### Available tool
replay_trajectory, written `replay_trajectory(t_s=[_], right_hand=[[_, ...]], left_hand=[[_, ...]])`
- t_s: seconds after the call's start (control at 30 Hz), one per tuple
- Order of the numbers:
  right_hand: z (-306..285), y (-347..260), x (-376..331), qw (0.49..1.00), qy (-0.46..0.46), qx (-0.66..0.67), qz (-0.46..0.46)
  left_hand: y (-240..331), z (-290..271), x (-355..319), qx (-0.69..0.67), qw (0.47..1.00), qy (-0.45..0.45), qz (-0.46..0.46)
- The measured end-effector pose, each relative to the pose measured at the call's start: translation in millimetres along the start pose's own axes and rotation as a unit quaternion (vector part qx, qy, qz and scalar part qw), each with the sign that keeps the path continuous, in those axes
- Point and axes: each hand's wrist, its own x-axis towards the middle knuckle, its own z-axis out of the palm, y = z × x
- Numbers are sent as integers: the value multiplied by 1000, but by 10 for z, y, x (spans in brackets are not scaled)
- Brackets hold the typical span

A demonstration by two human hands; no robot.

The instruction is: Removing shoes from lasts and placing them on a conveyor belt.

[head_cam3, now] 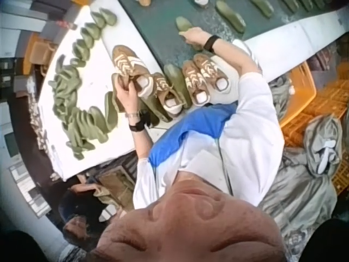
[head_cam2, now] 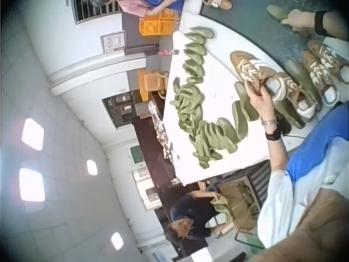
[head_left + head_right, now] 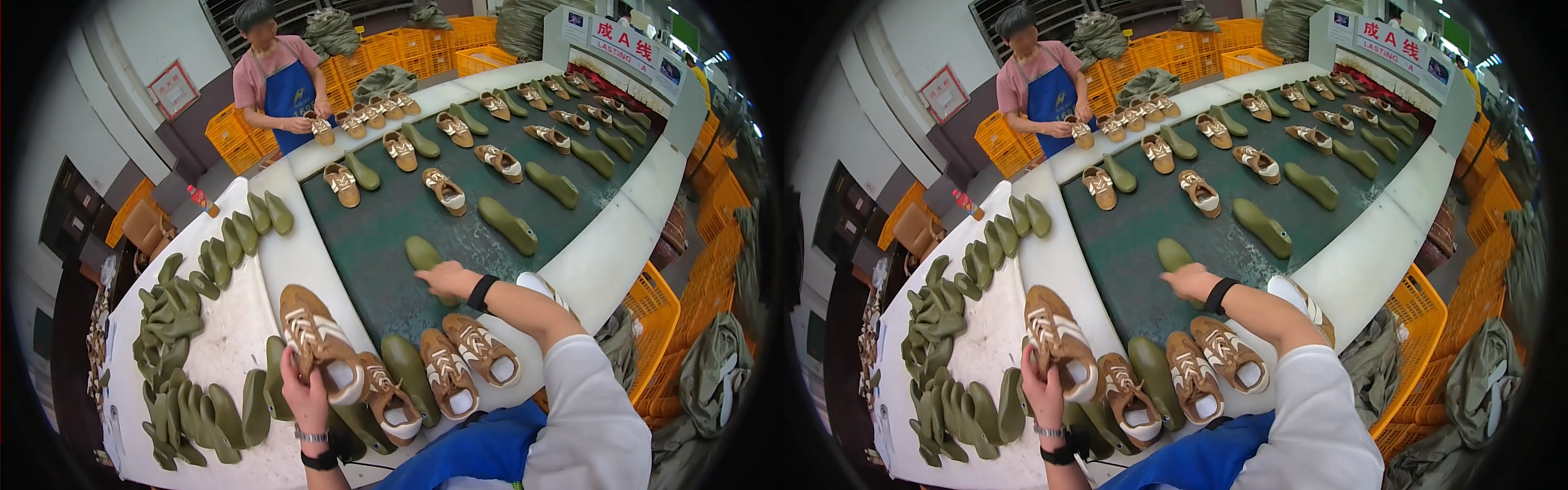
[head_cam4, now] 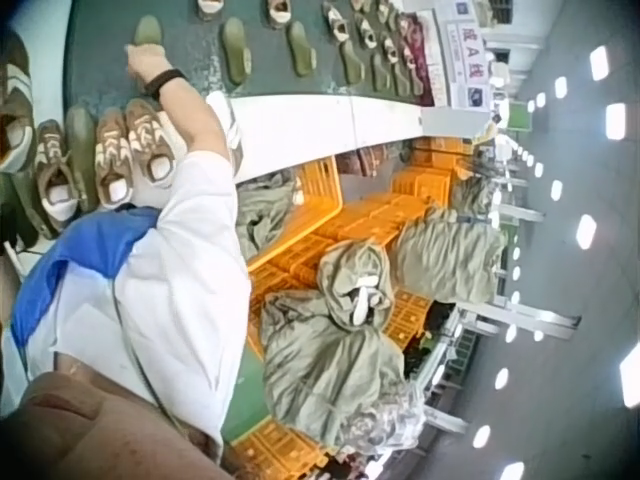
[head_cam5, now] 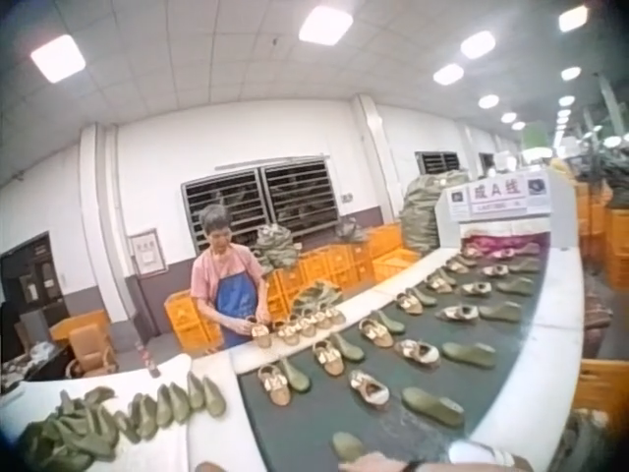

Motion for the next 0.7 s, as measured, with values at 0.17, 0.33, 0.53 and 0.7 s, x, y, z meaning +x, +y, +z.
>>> replay_trajectory(t_s=[0.17,0.33,0.53,0.7], right_hand=[[-715,-1332,-776,933,193,150,-265],[-393,-1260,-304,952,137,128,-241],[-95,-454,1002,985,145,88,-43],[206,-113,1482,983,124,129,48]], left_hand=[[-93,335,489,149,987,-37,50],[-166,706,816,18,985,-157,-62],[-543,316,505,154,972,-178,23],[-1039,-189,100,289,947,-142,24]])
